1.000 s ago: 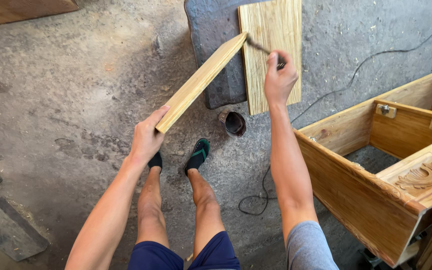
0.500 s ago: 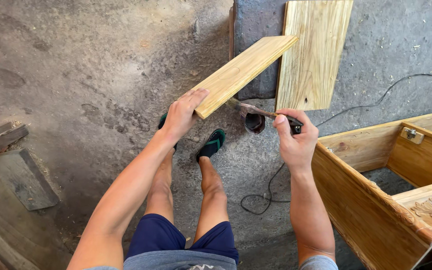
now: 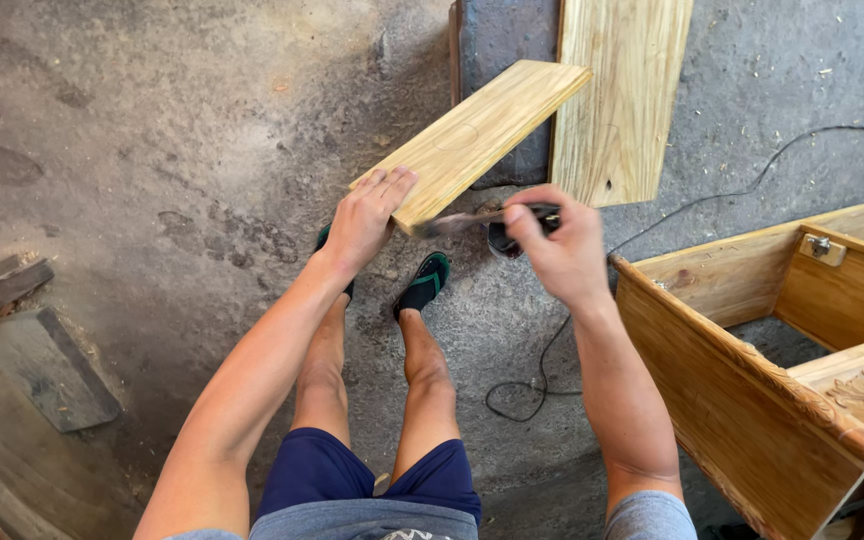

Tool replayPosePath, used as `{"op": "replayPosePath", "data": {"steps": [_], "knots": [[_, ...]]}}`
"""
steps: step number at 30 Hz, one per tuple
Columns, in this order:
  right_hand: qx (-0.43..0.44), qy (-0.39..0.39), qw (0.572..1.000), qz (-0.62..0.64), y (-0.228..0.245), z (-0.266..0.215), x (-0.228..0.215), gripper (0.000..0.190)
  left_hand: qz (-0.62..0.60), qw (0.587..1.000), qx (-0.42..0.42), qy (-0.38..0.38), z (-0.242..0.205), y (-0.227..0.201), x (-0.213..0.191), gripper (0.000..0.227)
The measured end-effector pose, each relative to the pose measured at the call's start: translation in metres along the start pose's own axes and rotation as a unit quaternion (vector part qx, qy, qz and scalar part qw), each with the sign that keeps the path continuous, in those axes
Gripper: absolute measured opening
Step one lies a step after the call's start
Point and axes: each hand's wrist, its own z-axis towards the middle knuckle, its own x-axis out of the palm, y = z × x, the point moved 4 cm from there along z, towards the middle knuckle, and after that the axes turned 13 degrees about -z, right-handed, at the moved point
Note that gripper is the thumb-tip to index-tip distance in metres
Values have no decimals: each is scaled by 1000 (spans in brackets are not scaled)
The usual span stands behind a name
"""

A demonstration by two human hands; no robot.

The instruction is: The person pours liquid from a plastic bottle into a metal can, then walks to a work area and sits on the floor. They use a brush to apply a dark finish to two wooden planks, repeatedly dipping the brush into the can and coating the wood surfaces.

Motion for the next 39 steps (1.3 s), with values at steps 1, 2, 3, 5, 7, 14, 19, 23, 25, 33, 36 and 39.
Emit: {"op": "replayPosePath", "data": {"steps": [1,2,3,5,7,14,19,23,25,33,36,39], "knots": [[-8,4,1000,-29,0,4,2,23,-2,1000,6,-6,0,0,0,68],[-17,8,998,-57,1,7,3,24,-4,1000,11,-12,0,-1,0,69],[0,-21,997,-76,-1,16,-1,24,-3,1000,8,-8,1,1,-1,70],[36,-73,990,-112,-5,27,-11,25,1,1000,-4,2,-1,1,-2,71],[65,-79,990,-96,-7,28,-21,23,3,1000,-8,6,4,3,-1,73],[-22,19,999,-44,16,3,5,18,8,1000,-15,11,7,1,-4,74],[34,20,999,-3,-3,7,14,18,-3,1000,12,0,2,1,-7,71],[5,-24,1000,-18,-34,29,6,17,-15,1000,0,4,1,8,-6,78],[48,-98,994,-32,-67,56,-13,16,-47,999,-8,-12,-4,13,-4,73],[188,-260,877,356,-206,27,-56,15,-256,922,-233,-173,-28,35,35,51],[189,-238,856,418,-231,-16,-32,14,-268,911,-219,-225,-16,34,49,50],[224,-243,828,453,-254,-48,-10,14,-257,924,-163,-232,11,31,64,51]]}}
